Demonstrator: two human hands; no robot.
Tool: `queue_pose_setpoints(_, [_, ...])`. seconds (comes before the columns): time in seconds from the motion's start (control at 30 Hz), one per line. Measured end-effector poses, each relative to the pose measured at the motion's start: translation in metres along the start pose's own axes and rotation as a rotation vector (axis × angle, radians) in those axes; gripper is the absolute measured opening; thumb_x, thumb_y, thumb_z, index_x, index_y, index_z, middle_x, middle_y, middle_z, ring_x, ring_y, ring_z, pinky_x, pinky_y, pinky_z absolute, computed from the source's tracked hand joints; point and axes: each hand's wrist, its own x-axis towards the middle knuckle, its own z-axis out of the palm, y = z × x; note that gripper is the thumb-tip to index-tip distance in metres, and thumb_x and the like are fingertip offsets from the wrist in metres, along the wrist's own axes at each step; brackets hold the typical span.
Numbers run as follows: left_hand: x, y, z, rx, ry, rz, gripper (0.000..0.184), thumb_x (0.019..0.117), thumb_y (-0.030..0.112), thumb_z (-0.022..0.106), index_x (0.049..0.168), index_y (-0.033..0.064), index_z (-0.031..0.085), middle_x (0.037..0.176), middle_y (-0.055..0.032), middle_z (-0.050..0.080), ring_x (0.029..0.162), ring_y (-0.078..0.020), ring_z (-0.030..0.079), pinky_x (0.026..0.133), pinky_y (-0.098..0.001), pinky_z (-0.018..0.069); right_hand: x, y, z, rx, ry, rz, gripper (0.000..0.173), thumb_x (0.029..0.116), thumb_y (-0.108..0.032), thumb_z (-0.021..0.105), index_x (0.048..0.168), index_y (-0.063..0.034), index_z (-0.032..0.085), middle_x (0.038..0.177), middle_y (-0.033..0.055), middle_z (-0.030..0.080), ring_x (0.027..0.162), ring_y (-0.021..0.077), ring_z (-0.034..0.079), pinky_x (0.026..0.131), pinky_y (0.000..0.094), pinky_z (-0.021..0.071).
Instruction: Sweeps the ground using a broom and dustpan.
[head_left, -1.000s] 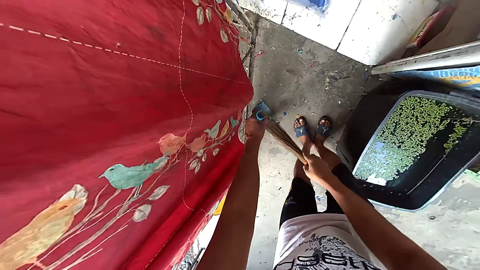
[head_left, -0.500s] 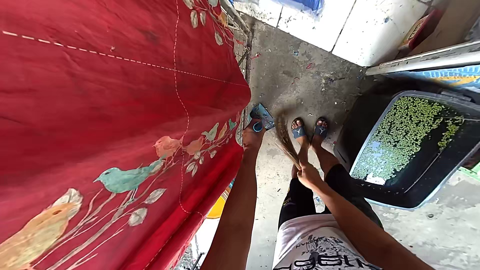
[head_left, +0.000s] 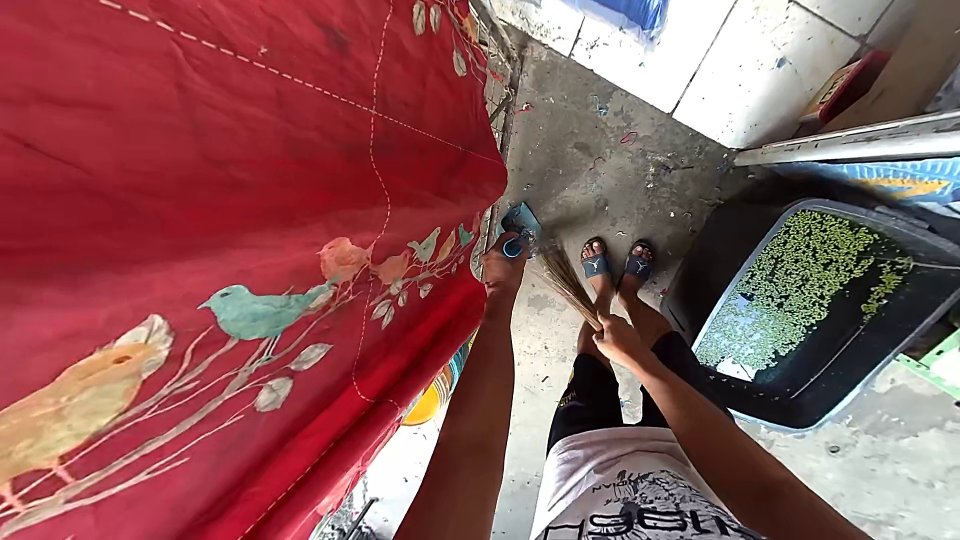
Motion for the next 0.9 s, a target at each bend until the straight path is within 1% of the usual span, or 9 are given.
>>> queue_pose_setpoints(0.13, [-0.016,-0.037,-0.007,-0.108,0.050,-0.010,0.036,0.0917,0.023,0.076,0.126,0.0163,0.069,0.116,-0.0106,0.074,0.106,-0.0270,0.071,0.095,-0.0560,0.0564,-0.055,0.018,-0.019,0.027,0.095,-0.087,0.064,0.0947,-0.029,0.062,0.155,-0.0114,0.047,0.129,0.0174,0.066,0.118,0.0336,0.065,0.101,0.0553,0.0522])
queue_pose_setpoints(0.23, [-0.044,-0.063,-0.013,-0.148,0.076,-0.044,0.035,0.0934,0.026,0.073,0.127,0.0171,0.069,0.115,-0.0072,0.074,0.103,-0.0206,0.072,0.094,-0.0510,0.0581,-0.080,0.043,-0.070,-0.017,0.175,-0.153,0.065,0.0955,-0.028,0.064,0.156,-0.0123,0.046,0.139,0.0154,0.063,0.127,0.0306,0.061,0.110,0.0533,0.0482])
queue_pose_setpoints(0.3, [-0.073,-0.078,-0.014,-0.190,0.115,-0.070,0.035,0.0924,0.023,0.074,0.126,0.0145,0.070,0.114,-0.0078,0.075,0.102,-0.0191,0.072,0.094,-0.0482,0.0584,-0.075,0.041,-0.108,-0.091,0.184,-0.160,0.064,0.0969,-0.030,0.064,0.156,-0.0142,0.046,0.139,0.0169,0.063,0.127,0.0340,0.061,0.109,0.0569,0.0474])
queue_pose_setpoints(0.43, [-0.133,-0.109,-0.009,-0.324,0.235,-0.138,0.036,0.0908,0.019,0.074,0.124,0.0056,0.071,0.116,-0.0091,0.074,0.107,-0.0164,0.071,0.099,-0.0402,0.0576,-0.004,0.001,-0.152,-0.214,0.263,-0.188,0.061,0.0984,-0.032,0.066,0.155,-0.0181,0.048,0.133,0.0188,0.065,0.122,0.0386,0.063,0.103,0.0627,0.0491])
queue_pose_setpoints(0.53, [-0.178,-0.128,0.002,-0.498,0.294,-0.186,0.039,0.0906,0.016,0.074,0.127,0.0018,0.068,0.119,-0.0111,0.073,0.105,-0.0182,0.071,0.094,-0.0399,0.0601,0.081,-0.021,-0.141,-0.293,0.332,-0.226,0.064,0.0963,-0.026,0.068,0.155,-0.0132,0.047,0.128,0.0229,0.065,0.116,0.0426,0.064,0.093,0.0651,0.0530])
queue_pose_setpoints(0.6, [-0.203,-0.141,0.010,-0.626,0.340,-0.213,0.044,0.0902,0.015,0.073,0.130,-0.0023,0.064,0.123,-0.0151,0.071,0.102,-0.0223,0.072,0.091,-0.0424,0.0614,0.103,-0.040,-0.122,-0.422,0.274,-0.191,0.059,0.0907,-0.020,0.071,0.146,-0.0078,0.054,0.123,0.0251,0.066,0.111,0.0457,0.066,0.085,0.0672,0.0542])
queue_pose_setpoints(0.67, [-0.227,-0.150,0.014,-0.702,0.369,-0.268,0.048,0.0901,0.015,0.074,0.132,-0.0035,0.062,0.125,-0.0168,0.069,0.102,-0.0245,0.072,0.090,-0.0447,0.0615,0.081,-0.055,-0.104,-0.525,0.184,-0.168,0.056,0.0840,-0.019,0.073,0.137,-0.0076,0.061,0.117,0.0235,0.068,0.106,0.0449,0.067,0.081,0.0679,0.0542])
queue_pose_setpoints(0.77, [-0.259,-0.163,0.019,-0.718,0.391,-0.341,0.049,0.0918,0.021,0.074,0.134,-0.0018,0.061,0.124,-0.0160,0.070,0.102,-0.0248,0.072,0.090,-0.0453,0.0620,0.014,-0.047,-0.095,-0.476,0.147,-0.191,0.062,0.0958,-0.024,0.064,0.155,-0.0170,0.046,0.131,0.0192,0.064,0.115,0.0397,0.065,0.093,0.0634,0.0533])
queue_pose_setpoints(0.9, [-0.284,-0.174,0.024,-0.766,0.416,-0.403,0.049,0.0915,0.020,0.074,0.133,-0.0026,0.061,0.119,-0.0165,0.071,0.098,-0.0248,0.073,0.087,-0.0456,0.0625,-0.045,0.004,-0.119,-0.336,0.313,-0.156,0.061,0.0989,-0.029,0.061,0.157,-0.0222,0.045,0.140,0.0139,0.061,0.123,0.0344,0.063,0.101,0.0590,0.0522])
